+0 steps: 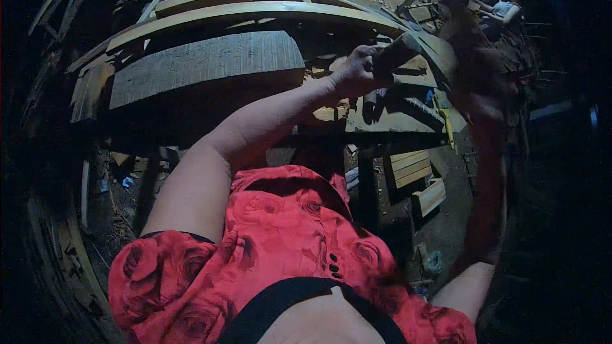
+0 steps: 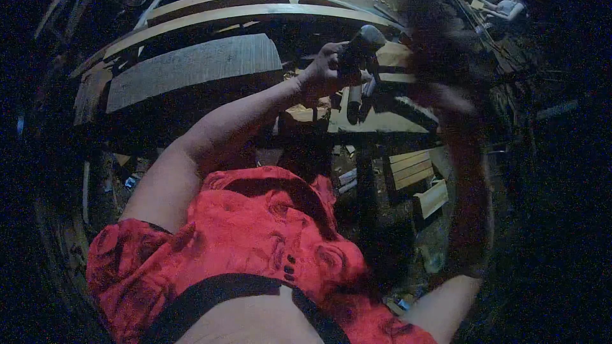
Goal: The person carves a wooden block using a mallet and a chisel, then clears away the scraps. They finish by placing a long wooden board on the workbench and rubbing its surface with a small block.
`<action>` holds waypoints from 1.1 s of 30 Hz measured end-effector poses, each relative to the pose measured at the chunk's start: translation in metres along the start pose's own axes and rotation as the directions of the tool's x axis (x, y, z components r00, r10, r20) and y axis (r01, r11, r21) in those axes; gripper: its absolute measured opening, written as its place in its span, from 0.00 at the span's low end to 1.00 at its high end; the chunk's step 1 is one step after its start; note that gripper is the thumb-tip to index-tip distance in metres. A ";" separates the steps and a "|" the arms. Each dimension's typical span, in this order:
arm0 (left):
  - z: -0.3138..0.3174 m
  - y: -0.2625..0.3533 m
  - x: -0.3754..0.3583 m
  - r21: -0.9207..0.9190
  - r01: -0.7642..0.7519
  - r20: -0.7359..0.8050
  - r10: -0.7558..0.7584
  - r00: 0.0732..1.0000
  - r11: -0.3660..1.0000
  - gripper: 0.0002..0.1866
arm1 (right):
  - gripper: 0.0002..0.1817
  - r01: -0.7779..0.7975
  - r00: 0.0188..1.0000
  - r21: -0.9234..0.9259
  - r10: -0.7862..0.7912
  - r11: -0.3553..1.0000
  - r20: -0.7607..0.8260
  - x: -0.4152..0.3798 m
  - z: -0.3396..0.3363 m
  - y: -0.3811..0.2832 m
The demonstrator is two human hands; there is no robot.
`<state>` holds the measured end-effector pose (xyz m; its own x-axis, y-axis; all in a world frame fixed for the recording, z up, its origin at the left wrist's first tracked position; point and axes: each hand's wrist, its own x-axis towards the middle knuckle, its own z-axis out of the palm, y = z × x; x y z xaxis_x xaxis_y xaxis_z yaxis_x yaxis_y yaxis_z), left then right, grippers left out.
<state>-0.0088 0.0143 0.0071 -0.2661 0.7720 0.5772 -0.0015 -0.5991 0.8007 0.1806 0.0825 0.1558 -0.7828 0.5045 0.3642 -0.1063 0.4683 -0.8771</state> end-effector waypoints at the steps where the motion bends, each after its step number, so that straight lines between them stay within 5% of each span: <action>1: 0.001 -0.002 0.000 -0.014 -0.015 0.023 0.015 1.000 1.000 0.19 | 0.20 -0.018 0.999 -0.003 0.018 1.000 0.048 0.002 0.007 0.005; 10: 0.001 -0.027 0.003 0.047 -0.039 -0.007 0.040 0.999 0.998 0.14 | 0.21 0.021 0.997 0.003 -0.020 1.000 -0.078 0.002 -0.033 -0.023; 17: 0.001 -0.010 -0.007 0.069 -0.004 0.093 -0.002 0.996 0.998 0.12 | 0.21 -0.152 0.983 0.032 0.148 0.988 0.105 0.013 -0.015 0.019; 20: 0.001 -0.002 -0.008 0.147 -0.089 0.048 0.082 0.995 0.985 0.13 | 0.17 -0.269 0.961 0.049 0.272 0.962 -0.054 0.016 -0.016 0.059; 22: -0.005 -0.001 -0.009 0.324 -0.300 0.092 0.286 0.954 0.897 0.15 | 0.16 -0.354 0.914 0.174 0.380 0.919 -0.142 0.014 -0.001 0.106; 24: -0.011 -0.001 -0.008 0.472 -0.445 0.136 0.436 0.890 0.761 0.17 | 0.16 -0.592 0.802 0.001 0.590 0.806 -0.093 0.009 0.015 0.117; 25: -0.010 0.011 -0.012 0.414 -0.272 0.049 0.277 0.960 0.869 0.17 | 0.17 -0.603 0.788 -0.055 0.584 0.796 -0.195 0.008 0.027 0.141; 26: -0.010 0.011 -0.014 0.396 -0.195 0.022 0.203 0.979 0.897 0.19 | 0.19 -0.601 0.794 -0.017 0.595 0.799 -0.126 0.008 0.027 0.169; 30: -0.009 0.011 -0.018 0.184 0.044 -0.017 -0.042 0.999 0.982 0.23 | 0.25 -0.525 0.846 -0.215 0.477 0.823 -0.239 0.028 0.047 0.243; 31: -0.007 0.015 -0.020 0.123 0.119 -0.029 -0.116 0.993 0.985 0.22 | 0.32 -0.535 0.845 -0.248 0.509 0.808 -0.163 0.032 0.044 0.267; 33: -0.006 0.012 -0.018 0.188 0.011 -0.030 -0.005 1.000 0.982 0.21 | 0.34 -0.433 0.901 -0.260 0.417 0.863 -0.118 0.037 0.041 0.300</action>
<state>-0.0096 -0.0078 0.0052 -0.2946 0.7686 0.5679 0.1766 -0.5402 0.8228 0.0943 0.2119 -0.1064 -0.6771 0.7359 -0.0004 0.4068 0.3739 -0.8335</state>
